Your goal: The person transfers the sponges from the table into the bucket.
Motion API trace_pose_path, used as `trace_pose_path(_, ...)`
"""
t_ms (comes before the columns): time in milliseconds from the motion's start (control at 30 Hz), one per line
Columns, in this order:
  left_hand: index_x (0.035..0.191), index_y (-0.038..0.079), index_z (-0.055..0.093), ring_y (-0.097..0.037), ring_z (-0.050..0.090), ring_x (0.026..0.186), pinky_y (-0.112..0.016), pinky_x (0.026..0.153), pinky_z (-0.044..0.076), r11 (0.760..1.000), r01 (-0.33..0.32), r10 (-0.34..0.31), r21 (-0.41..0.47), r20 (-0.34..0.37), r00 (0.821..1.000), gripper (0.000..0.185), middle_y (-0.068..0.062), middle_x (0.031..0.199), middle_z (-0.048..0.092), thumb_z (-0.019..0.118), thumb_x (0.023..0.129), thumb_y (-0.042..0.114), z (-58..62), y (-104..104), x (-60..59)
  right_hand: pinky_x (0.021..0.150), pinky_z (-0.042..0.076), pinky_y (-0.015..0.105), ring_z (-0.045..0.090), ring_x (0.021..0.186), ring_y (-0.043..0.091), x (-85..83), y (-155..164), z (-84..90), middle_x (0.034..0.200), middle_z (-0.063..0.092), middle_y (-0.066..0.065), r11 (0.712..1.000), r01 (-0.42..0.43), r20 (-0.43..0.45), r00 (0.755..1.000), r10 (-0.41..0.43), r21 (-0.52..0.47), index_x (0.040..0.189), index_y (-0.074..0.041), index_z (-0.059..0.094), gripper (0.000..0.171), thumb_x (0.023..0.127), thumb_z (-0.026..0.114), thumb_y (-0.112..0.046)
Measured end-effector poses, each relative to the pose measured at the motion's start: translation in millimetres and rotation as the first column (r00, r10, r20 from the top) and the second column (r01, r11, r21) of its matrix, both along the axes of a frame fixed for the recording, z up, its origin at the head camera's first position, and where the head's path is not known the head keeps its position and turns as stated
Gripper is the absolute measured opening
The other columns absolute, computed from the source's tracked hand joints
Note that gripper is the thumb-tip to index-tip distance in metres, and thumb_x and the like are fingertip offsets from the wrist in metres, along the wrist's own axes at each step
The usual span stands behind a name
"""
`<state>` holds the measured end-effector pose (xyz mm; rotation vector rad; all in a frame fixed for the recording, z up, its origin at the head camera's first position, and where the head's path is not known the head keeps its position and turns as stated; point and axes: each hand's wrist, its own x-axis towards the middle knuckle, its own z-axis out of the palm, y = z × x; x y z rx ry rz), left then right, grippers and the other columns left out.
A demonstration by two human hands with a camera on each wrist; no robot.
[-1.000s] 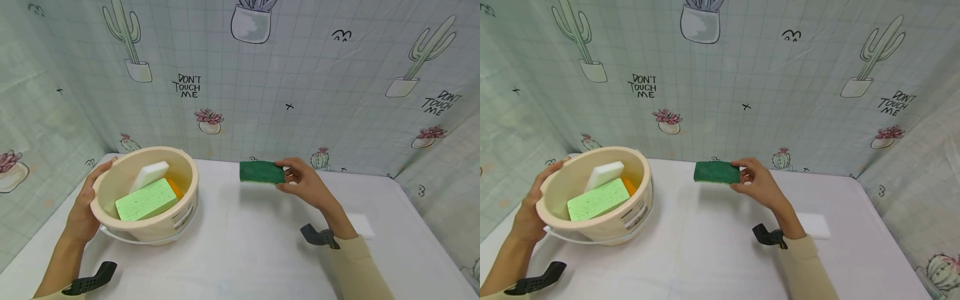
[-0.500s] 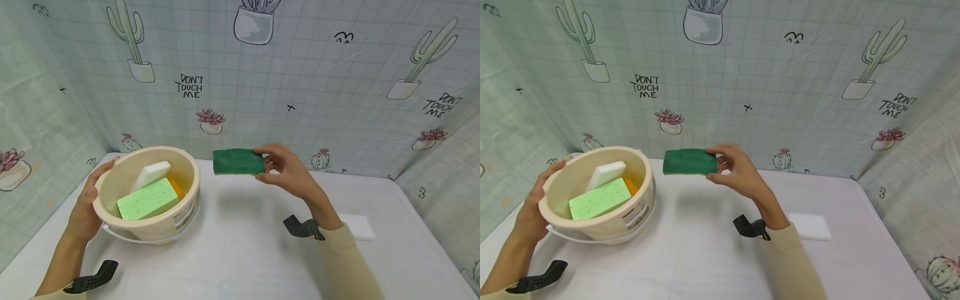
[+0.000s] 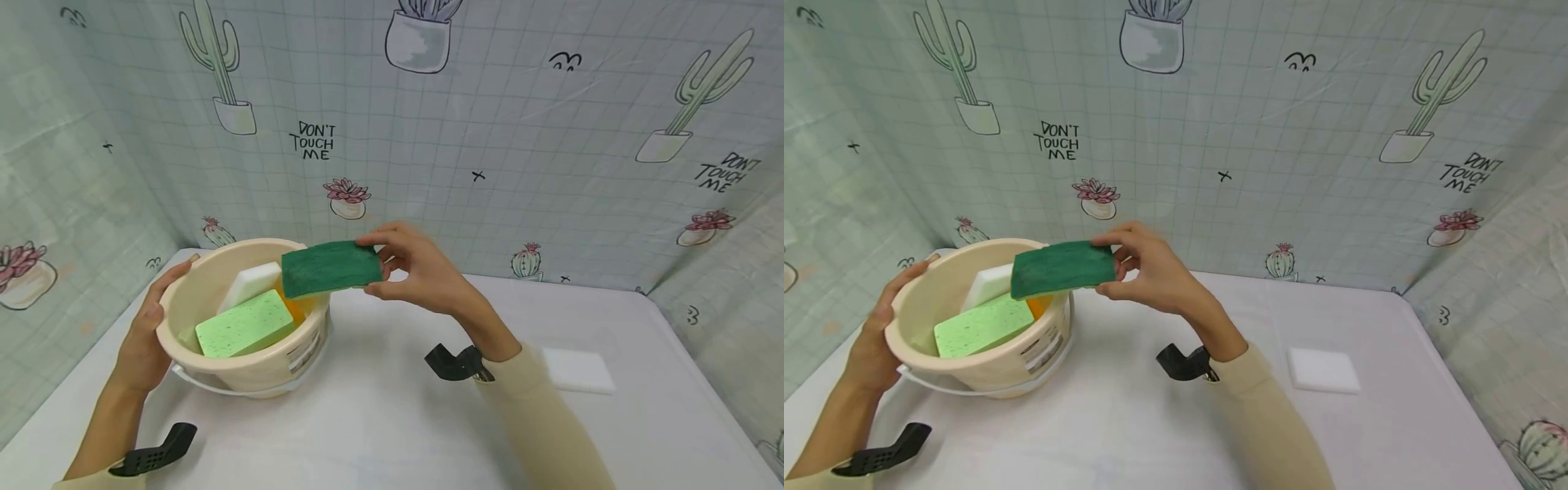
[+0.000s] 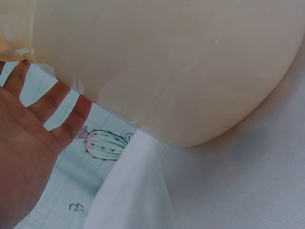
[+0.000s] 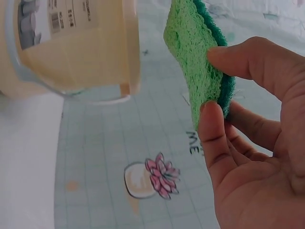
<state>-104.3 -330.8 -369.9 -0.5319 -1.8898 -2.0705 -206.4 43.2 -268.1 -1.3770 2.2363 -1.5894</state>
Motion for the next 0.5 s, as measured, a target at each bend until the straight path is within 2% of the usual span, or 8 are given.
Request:
trace_pose_path(333, 0.151, 0.011, 0.023, -0.021, 0.025, 0.136, -0.019, 0.098, 0.035, 1.0, -0.024, 0.024, -0.008, 0.024, 0.999, 0.06, -0.005, 0.157, 0.016, 0.037, 0.099, 0.037, 1.1, 2, 1.0, 0.076, 0.051, 0.026, 0.057, 0.085, 0.015, 3.3, -41, 4.6, 0.119, 0.047, 0.005, 0.994, -0.049, -0.016, 0.999, 0.051, 0.102, 0.125, -0.002, 0.06, 0.053, 0.075, 0.077, 0.0)
trace_pose_path(500, 0.152, 0.009, 0.022, -0.02, 0.027, 0.135, -0.019, 0.098, 0.035, 1.0, 0.01, -0.01, -0.002, -0.006, 1.0, 0.059, -0.006, 0.156, 0.017, 0.034, 0.099, 0.033, -1.9, 0, -0.9, 0.076, 0.051, 0.024, 0.055, 0.083, 0.014, 5.2, -57, 4.5, 0.121, 0.048, 0.005, 0.981, -0.059, -0.018, 0.998, 0.064, 0.183, 0.123, -0.003, 0.061, 0.051, 0.075, 0.076, 0.0)
